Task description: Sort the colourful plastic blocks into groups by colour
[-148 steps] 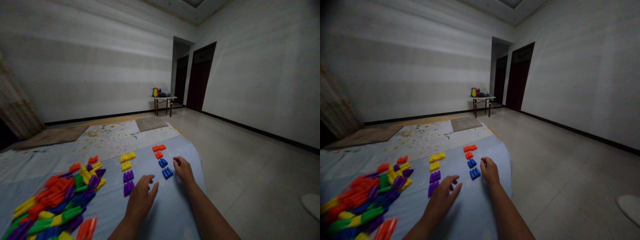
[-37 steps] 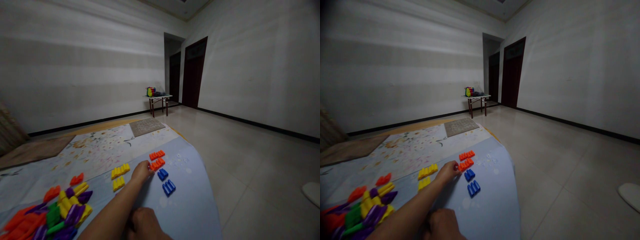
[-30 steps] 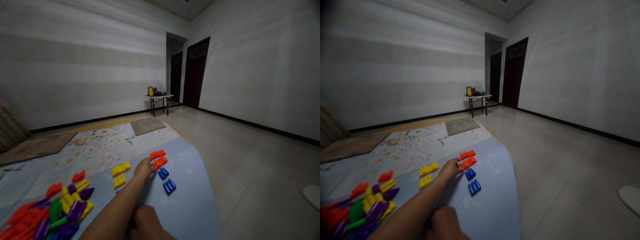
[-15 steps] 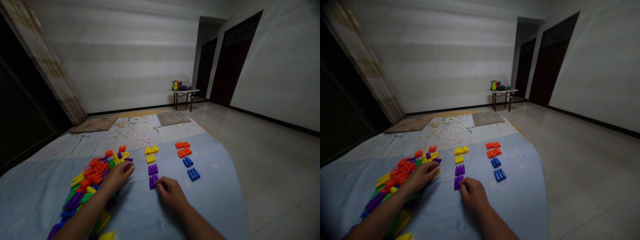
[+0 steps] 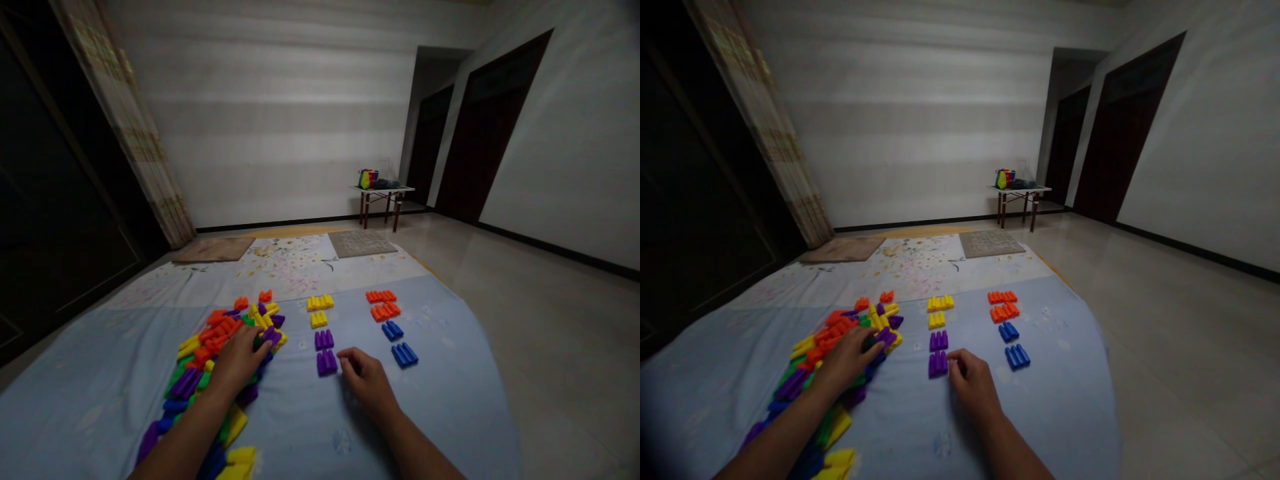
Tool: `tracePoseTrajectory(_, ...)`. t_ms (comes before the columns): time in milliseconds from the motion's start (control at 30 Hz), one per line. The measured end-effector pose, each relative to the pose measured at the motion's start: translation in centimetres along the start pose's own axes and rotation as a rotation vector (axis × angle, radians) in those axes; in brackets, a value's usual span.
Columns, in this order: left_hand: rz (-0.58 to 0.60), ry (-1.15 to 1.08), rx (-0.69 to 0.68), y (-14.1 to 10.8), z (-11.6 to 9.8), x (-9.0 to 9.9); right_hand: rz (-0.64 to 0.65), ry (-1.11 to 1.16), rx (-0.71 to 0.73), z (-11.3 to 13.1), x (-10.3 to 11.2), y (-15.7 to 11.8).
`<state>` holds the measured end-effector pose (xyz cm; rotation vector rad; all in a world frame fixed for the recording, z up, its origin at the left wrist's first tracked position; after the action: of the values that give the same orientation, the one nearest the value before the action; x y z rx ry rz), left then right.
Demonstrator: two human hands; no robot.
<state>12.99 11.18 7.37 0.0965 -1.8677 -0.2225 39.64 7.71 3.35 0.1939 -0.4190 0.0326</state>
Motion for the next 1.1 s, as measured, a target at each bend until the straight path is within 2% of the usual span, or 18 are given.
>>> tracePoseTrajectory(100,0.032,0.049,0.008,0.4,-0.4,-0.6,-0.016,-0.007,0.004,0.1,0.2,0.0)
tracePoseTrajectory(233,0.049,0.016,-0.029,-0.1,-1.3,-0.1,-0.029,-0.009,0.014,0.3,0.4,0.0)
tracePoseTrajectory(367,0.035,-0.058,-0.146,-2.1,-2.8,0.5,-0.045,-0.002,0.001,0.2,0.6,0.0)
tracePoseTrajectory(467,0.134,-0.071,-0.203,-4.0,-3.6,-0.1,-0.031,0.012,-0.008,0.0,0.6,0.0)
tracePoseTrajectory(567,0.200,-0.032,-0.162,-5.2,-3.8,-0.3,-0.031,0.016,-0.018,-0.1,0.7,0.0)
tracePoseTrajectory(800,0.200,0.058,0.024,-5.4,-4.8,0.3,-0.052,0.024,-0.023,0.2,1.4,-0.1)
tracePoseTrajectory(967,0.277,0.127,0.006,-5.5,-4.9,-0.6,-0.066,0.047,-0.011,-0.1,1.7,-0.1)
tracePoseTrajectory(1100,0.316,0.118,0.017,-5.7,-5.0,-0.4,-0.067,0.061,0.001,0.1,1.9,-0.2)
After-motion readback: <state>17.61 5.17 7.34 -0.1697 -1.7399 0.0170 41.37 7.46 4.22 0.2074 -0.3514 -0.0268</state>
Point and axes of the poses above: each hand's wrist, its own y-axis towards the middle knuckle, its own x-axis out of the back of the hand, z = x × y, the point moved 5 cm from there along y, towards the middle knuckle, and after that the axes turned 4 degrees about -x, right-handed, at the moved point
